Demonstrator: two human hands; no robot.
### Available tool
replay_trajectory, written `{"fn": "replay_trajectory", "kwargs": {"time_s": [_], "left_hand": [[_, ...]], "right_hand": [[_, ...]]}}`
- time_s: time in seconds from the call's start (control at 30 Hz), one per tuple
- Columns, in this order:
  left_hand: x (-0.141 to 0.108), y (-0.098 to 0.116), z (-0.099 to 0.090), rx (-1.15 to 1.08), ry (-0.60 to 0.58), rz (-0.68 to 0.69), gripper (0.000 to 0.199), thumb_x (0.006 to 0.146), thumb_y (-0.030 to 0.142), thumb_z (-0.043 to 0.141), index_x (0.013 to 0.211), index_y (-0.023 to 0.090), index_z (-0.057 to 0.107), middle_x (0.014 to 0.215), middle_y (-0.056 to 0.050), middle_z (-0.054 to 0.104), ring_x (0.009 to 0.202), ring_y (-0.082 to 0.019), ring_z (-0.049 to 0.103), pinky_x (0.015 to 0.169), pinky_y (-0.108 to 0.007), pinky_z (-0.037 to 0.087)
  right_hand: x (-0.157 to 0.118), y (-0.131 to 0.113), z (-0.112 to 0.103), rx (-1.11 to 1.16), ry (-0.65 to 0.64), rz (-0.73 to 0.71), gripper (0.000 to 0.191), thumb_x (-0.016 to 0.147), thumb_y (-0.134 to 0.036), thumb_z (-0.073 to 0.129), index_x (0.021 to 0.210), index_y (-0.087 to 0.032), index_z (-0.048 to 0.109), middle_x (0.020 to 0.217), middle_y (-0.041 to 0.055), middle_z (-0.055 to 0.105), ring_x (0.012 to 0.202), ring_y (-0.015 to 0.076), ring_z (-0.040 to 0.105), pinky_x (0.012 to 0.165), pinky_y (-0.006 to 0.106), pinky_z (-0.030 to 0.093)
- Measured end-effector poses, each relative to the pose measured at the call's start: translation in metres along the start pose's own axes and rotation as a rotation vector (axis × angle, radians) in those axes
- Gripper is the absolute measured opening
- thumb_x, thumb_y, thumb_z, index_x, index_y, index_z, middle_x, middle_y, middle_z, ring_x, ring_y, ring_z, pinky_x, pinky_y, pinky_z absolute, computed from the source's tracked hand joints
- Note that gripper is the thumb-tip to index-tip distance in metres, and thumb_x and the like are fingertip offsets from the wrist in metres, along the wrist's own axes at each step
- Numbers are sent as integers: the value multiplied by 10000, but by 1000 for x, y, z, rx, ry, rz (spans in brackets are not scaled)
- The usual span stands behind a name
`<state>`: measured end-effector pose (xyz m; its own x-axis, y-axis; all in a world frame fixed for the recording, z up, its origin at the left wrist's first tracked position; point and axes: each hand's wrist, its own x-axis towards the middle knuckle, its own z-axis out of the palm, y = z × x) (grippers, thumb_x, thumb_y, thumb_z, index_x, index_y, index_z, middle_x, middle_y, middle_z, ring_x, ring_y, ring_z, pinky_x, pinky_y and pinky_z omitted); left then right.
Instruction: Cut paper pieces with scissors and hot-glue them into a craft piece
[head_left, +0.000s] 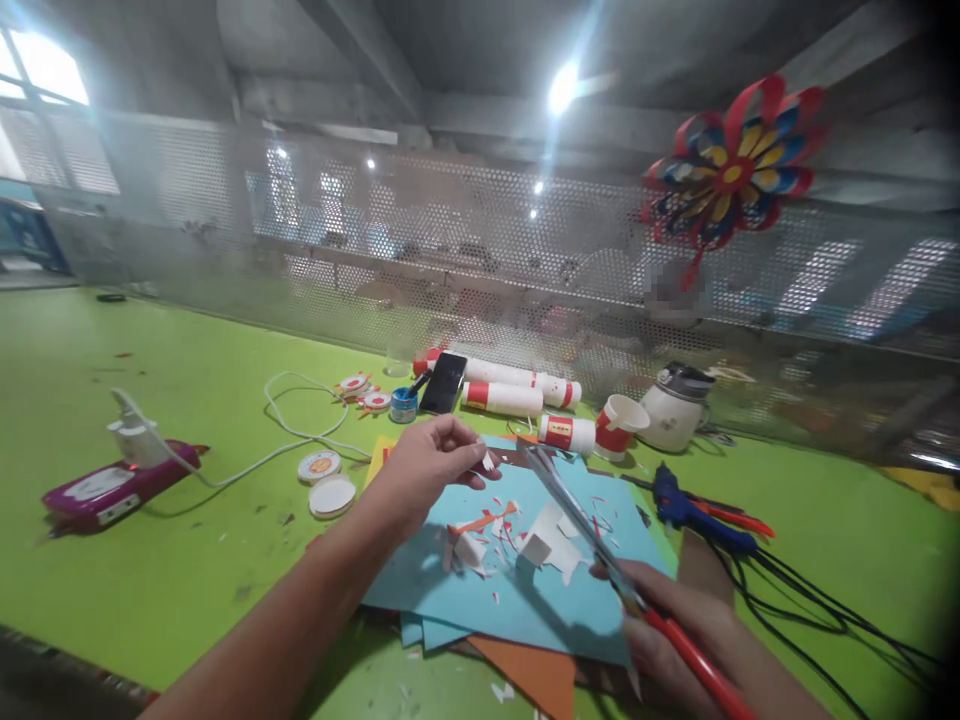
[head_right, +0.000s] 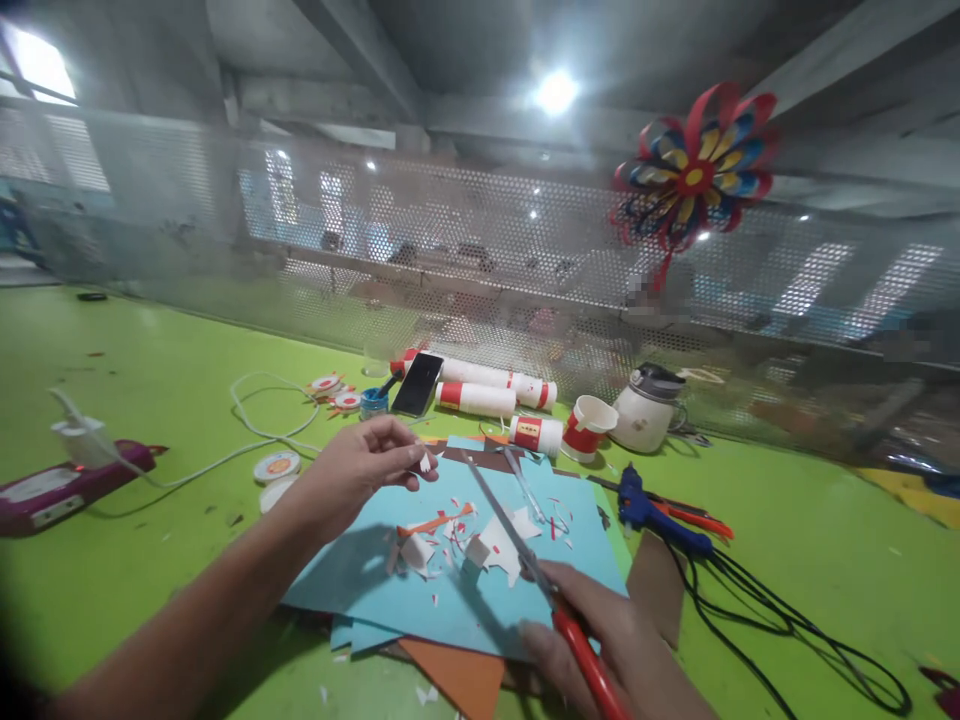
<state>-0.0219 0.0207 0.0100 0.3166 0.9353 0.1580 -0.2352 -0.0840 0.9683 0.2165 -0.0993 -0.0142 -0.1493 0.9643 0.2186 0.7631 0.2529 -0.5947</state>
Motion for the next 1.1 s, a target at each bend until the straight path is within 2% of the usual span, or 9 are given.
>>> {"fn": "replay_trajectory", "kwargs": {"time_s": [0.13,0.27,0.33,0.47,0.7,0.83,0.97,1.1], "left_hand": [[3,-5,-1,50,4,-23,135,720,170,687,747,136,559,662,-37,672,653,-137,656,605,-256,469],[13,-14,-11,124,42,-84,238,696,112,688,915,120,594,687,-65,701,641,-147,666,588,-255,454],[20,-20,-17,157,75,-93,209,699,108,688,884,124,593,670,-52,692,643,-135,659,598,-246,450],[28,-31,-23,265,117,-99,106,680,85,688,715,125,596,619,-26,654,593,-104,613,566,-223,410],[31,-33,-28,516,58,-150,29,636,103,693,622,117,674,505,-24,621,448,-87,493,503,-245,369],[27,-29,-41,635,54,-183,50,591,113,710,636,129,694,512,-31,632,475,-116,531,502,-252,372],[23,-32,-54,705,59,-209,70,614,158,691,682,141,688,541,-22,636,507,-123,559,499,-241,376],[27,-41,-54,785,10,-264,125,582,172,695,704,146,688,525,-4,630,516,-135,567,501,-242,382]], "right_hand": [[17,-3,-5,-117,34,48,401,870,-494,485,1007,-172,680,647,16,682,573,176,635,535,244,491],[34,-4,-4,-237,48,123,381,892,-480,431,818,-207,687,526,-8,647,543,199,640,541,275,495],[37,0,-2,-247,54,164,401,907,-482,405,742,-219,660,531,-4,663,528,202,646,527,279,497],[33,14,1,-253,91,214,405,908,-492,408,823,-207,684,575,20,690,553,211,661,523,271,486],[28,22,3,-322,149,212,357,863,-486,503,899,-212,728,583,31,683,559,216,628,510,277,435],[27,24,4,-334,128,192,352,863,-472,507,934,-210,732,573,28,670,537,200,605,498,273,417],[29,36,4,-332,112,180,388,856,-503,506,950,-202,731,592,33,653,549,203,601,497,278,408],[31,48,7,-291,89,144,404,848,-539,479,946,-222,710,628,21,671,574,212,617,511,288,435]]}}
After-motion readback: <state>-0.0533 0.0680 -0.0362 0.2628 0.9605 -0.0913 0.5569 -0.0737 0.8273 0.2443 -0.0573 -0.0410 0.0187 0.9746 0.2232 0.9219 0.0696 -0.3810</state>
